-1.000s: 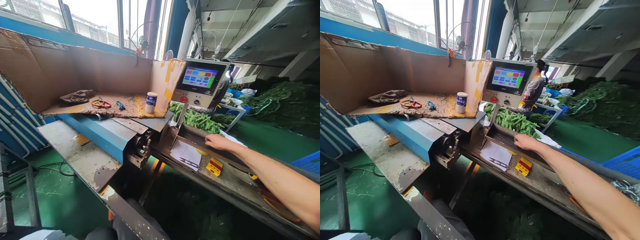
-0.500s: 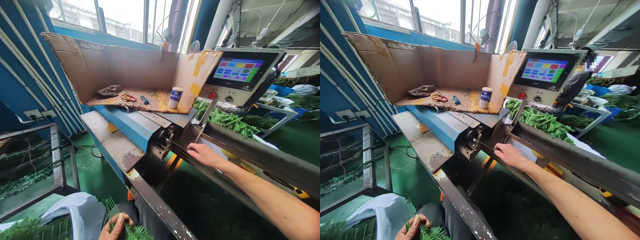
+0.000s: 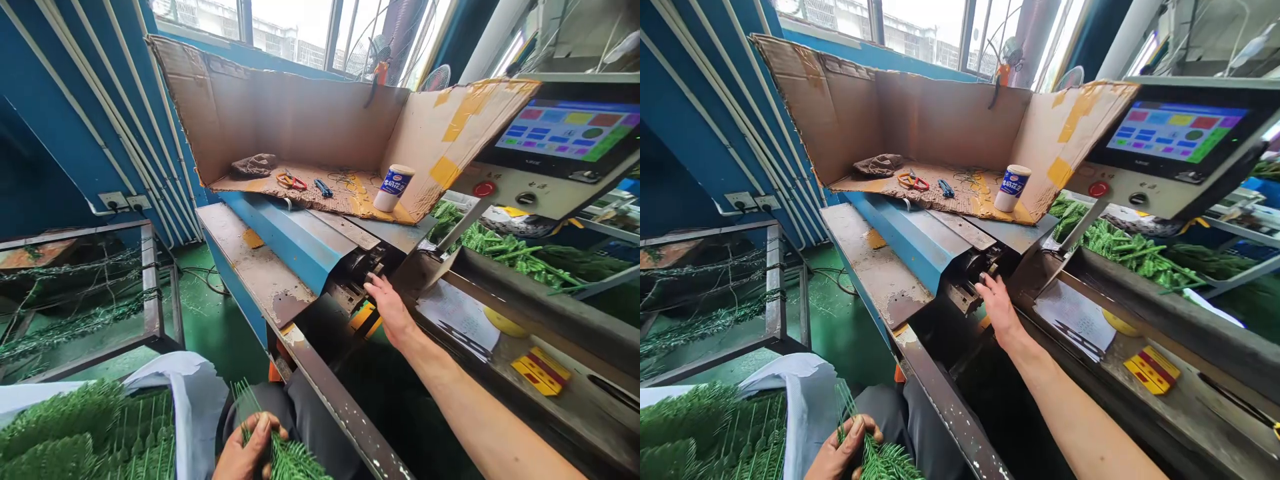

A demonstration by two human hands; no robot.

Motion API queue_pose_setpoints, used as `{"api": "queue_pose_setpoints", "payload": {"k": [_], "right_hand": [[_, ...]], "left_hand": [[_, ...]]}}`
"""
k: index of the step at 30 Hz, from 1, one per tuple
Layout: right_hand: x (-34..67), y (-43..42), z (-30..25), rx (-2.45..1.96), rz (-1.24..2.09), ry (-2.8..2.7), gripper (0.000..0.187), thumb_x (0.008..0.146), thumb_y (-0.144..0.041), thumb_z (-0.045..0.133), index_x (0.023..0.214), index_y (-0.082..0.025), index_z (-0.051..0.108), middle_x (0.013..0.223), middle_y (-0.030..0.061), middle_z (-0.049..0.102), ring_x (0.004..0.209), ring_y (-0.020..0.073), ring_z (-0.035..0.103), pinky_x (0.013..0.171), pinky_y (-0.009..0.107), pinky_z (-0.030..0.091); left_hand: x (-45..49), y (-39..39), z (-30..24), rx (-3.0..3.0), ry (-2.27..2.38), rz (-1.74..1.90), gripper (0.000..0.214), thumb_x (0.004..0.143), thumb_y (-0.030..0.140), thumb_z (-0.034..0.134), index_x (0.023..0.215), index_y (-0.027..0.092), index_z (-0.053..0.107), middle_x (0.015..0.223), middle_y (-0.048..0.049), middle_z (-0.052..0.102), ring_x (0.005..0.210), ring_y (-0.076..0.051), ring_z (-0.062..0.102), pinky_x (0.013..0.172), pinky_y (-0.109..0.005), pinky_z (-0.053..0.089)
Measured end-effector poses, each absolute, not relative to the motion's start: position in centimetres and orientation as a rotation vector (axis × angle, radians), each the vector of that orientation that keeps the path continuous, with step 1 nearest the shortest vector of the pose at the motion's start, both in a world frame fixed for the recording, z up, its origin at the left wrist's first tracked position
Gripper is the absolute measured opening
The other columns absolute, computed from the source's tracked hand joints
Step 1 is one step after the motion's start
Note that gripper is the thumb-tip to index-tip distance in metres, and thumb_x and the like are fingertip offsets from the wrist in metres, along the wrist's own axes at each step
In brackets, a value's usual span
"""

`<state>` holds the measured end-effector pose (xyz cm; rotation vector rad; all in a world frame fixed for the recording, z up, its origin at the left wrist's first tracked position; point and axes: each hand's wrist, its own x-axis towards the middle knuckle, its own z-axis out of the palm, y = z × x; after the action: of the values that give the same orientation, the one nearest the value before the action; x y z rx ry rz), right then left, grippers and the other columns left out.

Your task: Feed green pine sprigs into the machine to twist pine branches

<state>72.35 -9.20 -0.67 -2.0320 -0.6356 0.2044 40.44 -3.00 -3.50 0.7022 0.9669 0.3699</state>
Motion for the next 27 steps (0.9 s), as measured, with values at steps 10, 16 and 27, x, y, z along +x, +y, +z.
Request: {"api": "queue_pose_setpoints", "payload": {"k": [10, 16, 27], "right_hand": [[62.0, -14.4, 2.1, -1.824, 0.654, -0.992, 0.067, 0.09, -0.059, 0.039, 0.146, -0.027, 0.02, 0.149, 0.0003, 0.017, 0.137, 0.0214, 0.012, 0.114, 0.044, 0.01], [55.8, -16.2, 3.9, -1.569, 0.99, -1.236, 0.061, 0.091, -0.045, 0.05, 0.143, -0.024, 0.028, 0.143, 0.0057, 0.034, 0.13, 0.0235, 0.032, 0.111, 0.041, 0.026], [73.2, -19.8, 8.1, -2.648, -0.317, -1.499, 0.048, 0.085, -0.031, 0.046, 0.133, -0.028, 0.046, 0.114, 0.0074, 0.059, 0.091, 0.029, 0.06, 0.066, 0.039, 0.052]], "left_hand": [[42.8, -4.0, -1.0, 0.472, 0.916, 0.352, 0.038, 0.058, 0.043, 0.079, 0.079, 0.014, 0.065, 0.069, -0.0026, 0.067, 0.039, -0.005, 0.045, 0.041, -0.019, 0.04], [46.0, -5.6, 2.3, 0.374, 0.76, 0.41, 0.039, 0.069, 0.037, 0.073, 0.1, 0.016, 0.064, 0.061, -0.0016, 0.064, 0.05, -0.011, 0.057, 0.046, -0.019, 0.042], [43.8, -7.5, 0.1, 0.591, 0.71, 0.262, 0.044, 0.055, 0.042, 0.081, 0.084, 0.014, 0.066, 0.063, 0.0008, 0.061, 0.038, -0.008, 0.048, 0.044, -0.029, 0.047]]}}
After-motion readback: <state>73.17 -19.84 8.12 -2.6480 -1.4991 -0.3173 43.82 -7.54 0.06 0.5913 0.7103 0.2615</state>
